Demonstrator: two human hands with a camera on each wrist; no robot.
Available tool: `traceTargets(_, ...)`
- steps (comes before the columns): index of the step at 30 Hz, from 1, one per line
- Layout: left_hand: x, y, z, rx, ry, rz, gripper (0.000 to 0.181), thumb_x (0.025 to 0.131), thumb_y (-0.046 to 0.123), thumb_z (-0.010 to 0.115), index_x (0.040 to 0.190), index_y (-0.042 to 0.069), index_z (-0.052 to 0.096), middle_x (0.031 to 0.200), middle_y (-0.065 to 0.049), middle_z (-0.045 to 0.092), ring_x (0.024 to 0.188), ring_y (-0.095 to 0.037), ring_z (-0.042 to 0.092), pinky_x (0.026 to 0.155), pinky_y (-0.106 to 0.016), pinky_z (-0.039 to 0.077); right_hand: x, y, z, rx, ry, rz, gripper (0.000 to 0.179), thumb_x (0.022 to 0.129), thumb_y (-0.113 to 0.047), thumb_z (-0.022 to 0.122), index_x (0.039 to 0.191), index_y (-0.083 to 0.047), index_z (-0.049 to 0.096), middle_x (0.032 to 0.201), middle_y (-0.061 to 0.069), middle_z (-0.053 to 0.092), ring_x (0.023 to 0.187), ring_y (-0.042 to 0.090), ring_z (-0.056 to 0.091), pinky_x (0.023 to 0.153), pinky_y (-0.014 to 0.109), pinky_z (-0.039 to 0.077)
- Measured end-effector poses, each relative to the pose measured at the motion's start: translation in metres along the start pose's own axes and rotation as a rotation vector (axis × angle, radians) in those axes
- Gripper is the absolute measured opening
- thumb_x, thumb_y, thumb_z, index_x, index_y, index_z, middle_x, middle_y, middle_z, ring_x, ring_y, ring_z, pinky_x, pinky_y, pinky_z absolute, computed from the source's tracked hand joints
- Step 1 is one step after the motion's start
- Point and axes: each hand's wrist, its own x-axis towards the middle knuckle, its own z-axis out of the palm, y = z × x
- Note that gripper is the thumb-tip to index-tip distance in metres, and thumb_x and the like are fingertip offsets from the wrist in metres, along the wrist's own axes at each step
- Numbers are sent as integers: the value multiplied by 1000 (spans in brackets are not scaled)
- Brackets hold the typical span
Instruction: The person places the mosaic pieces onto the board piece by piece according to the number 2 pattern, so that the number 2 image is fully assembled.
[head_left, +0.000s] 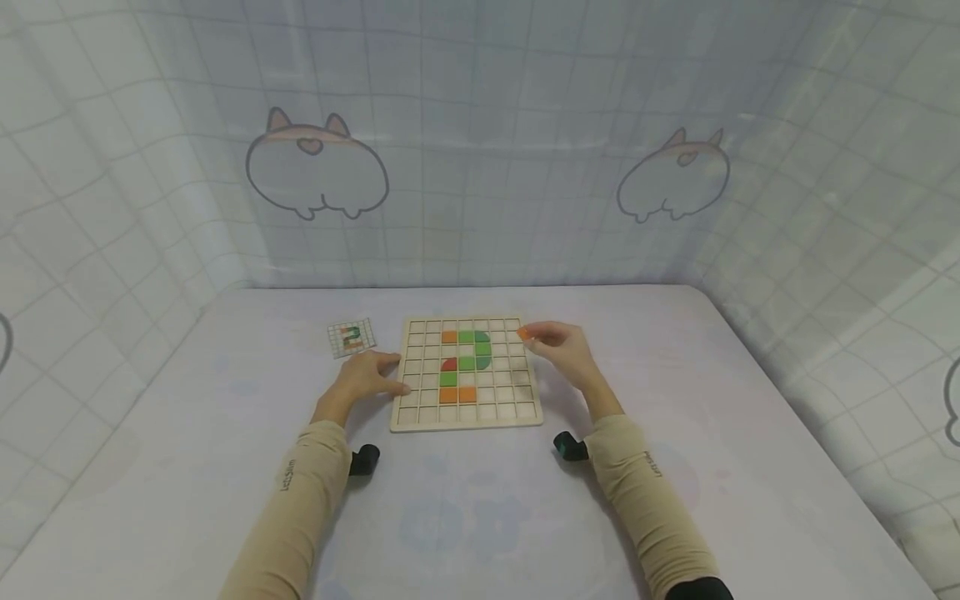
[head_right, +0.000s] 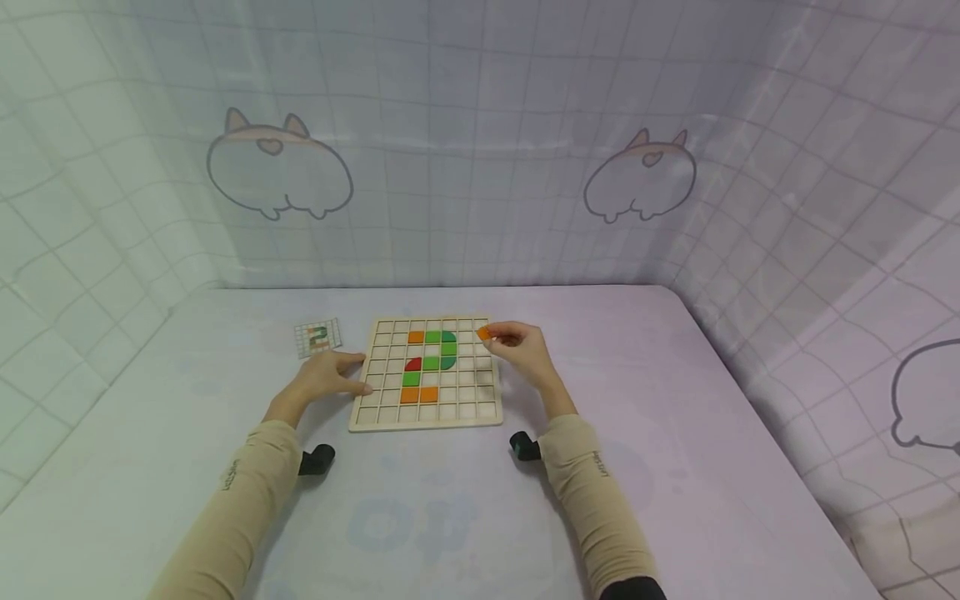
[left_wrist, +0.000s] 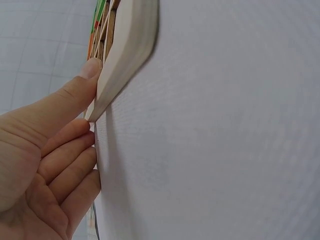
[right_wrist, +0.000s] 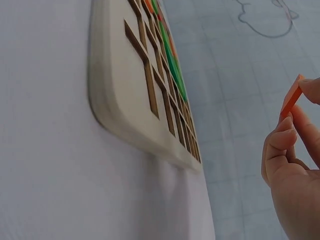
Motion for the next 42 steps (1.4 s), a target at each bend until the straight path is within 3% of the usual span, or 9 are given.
traceTargets(11, -3, 3, -1, -5, -6, -6, 74, 74, 35, 79, 133, 0, 51, 136, -24, 48, 126, -43, 42, 104, -54, 36, 8, 18, 24, -16, -151, -41, 23, 82, 4, 65, 103, 11, 65, 105, 23, 66, 84, 12, 62, 76, 22, 53)
traceTargets(19, -4, 3, -4, -16, -3, 6, 80, 69, 46, 80, 131, 3, 55, 134, -24, 50, 123, -44, 44, 102, -55, 38, 3, 15, 41, -368, -408, -71, 26, 79, -4, 68, 105, 2, 69, 104, 12, 69, 86, 15, 61, 75, 24, 52)
traceTargets(23, -4, 2, -5, -11, -5, 7, 80, 69, 47, 80, 131, 2, 54, 134, -25, 50, 124, -44, 43, 102, -55, 37, 1, 11, 47, -446, -502, -47, 28, 78, -8, 71, 105, 1, 69, 101, 10, 70, 83, 15, 61, 72, 24, 54)
traceTargets(29, -2, 3, -3, -10, -7, -15, 75, 74, 36, 79, 133, 1, 51, 136, -24, 48, 125, -42, 43, 105, -53, 36, -2, 12, 55, -498, -569, 13, 31, 79, -6, 72, 110, -3, 70, 104, 4, 68, 87, 12, 58, 75, 22, 52)
traceTargets(38, -1, 3, -3, -13, 2, -27, 74, 74, 35, 79, 133, 1, 51, 134, -25, 49, 123, -43, 45, 103, -53, 38, -4, 9, 59, -628, -658, -121, 29, 87, -7, 66, 116, -10, 68, 88, -1, 59, 74, 12, 45, 61, 20, 42)
traceTargets(42, -1, 1, -2, -7, -7, -22, 73, 75, 34, 79, 134, 1, 50, 135, -25, 48, 124, -43, 44, 104, -53, 37, -5, 7, 57, -656, -680, -104, 28, 88, -9, 66, 116, -9, 67, 88, 0, 59, 74, 10, 44, 60, 20, 41)
